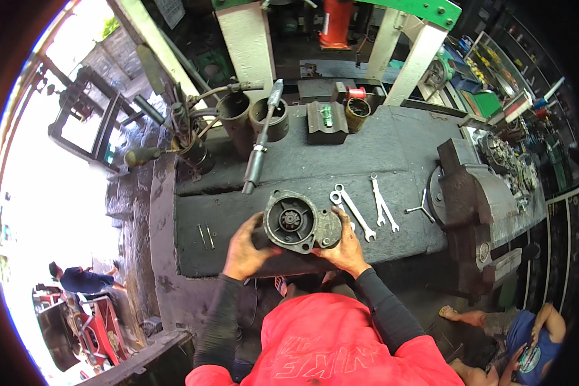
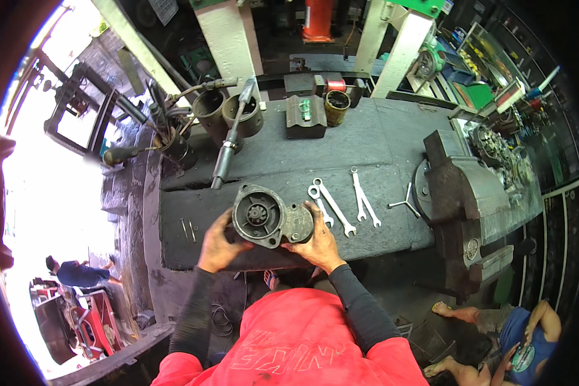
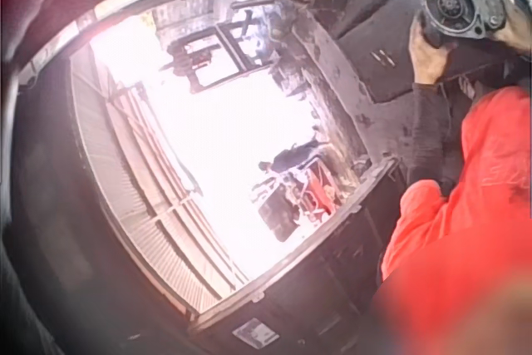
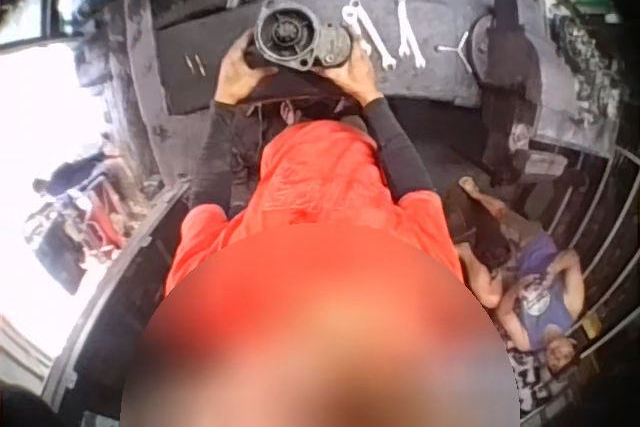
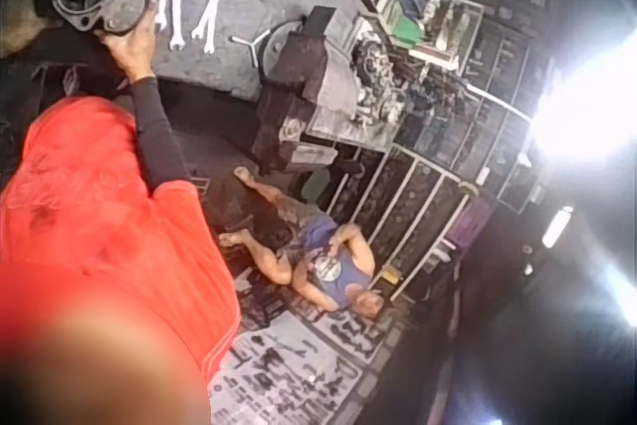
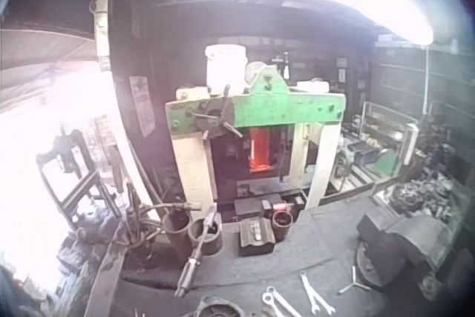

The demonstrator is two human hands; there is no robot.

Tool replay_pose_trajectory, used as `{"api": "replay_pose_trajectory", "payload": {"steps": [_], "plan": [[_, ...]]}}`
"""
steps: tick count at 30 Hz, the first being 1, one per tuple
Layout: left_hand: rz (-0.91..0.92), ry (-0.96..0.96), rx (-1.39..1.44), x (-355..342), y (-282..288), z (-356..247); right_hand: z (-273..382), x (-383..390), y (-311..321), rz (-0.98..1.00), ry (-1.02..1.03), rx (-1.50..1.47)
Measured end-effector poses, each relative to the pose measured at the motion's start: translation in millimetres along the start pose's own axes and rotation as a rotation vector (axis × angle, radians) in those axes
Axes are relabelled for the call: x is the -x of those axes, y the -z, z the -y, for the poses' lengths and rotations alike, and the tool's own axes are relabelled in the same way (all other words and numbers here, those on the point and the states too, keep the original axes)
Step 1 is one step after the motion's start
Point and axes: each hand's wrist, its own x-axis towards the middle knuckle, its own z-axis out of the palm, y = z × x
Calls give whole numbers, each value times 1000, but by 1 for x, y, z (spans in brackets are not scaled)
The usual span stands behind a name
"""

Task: The person disassembles a cylindrical mechanical component on a workbench using wrenches and a screwdriver. They remove bolts and internal parts, then use a hammer to tap the component while seated on the bench.

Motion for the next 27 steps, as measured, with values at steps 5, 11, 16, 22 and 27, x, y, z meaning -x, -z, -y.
{"api": "replay_pose_trajectory", "payload": {"steps": [5,11,16,22,27], "plan": [[254,-25,125,-41,-54,-8,-4,0,0,7,29,-78],[162,-35,339,-59,-59,-52,10,10,22,-18,-66,-203],[287,93,395,-82,-64,-69,20,27,25,-16,-217,-210],[236,98,684,-73,-56,-35,12,10,33,83,-82,-103],[118,188,840,-75,-52,-24,-23,17,51,126,-222,-143]]}}
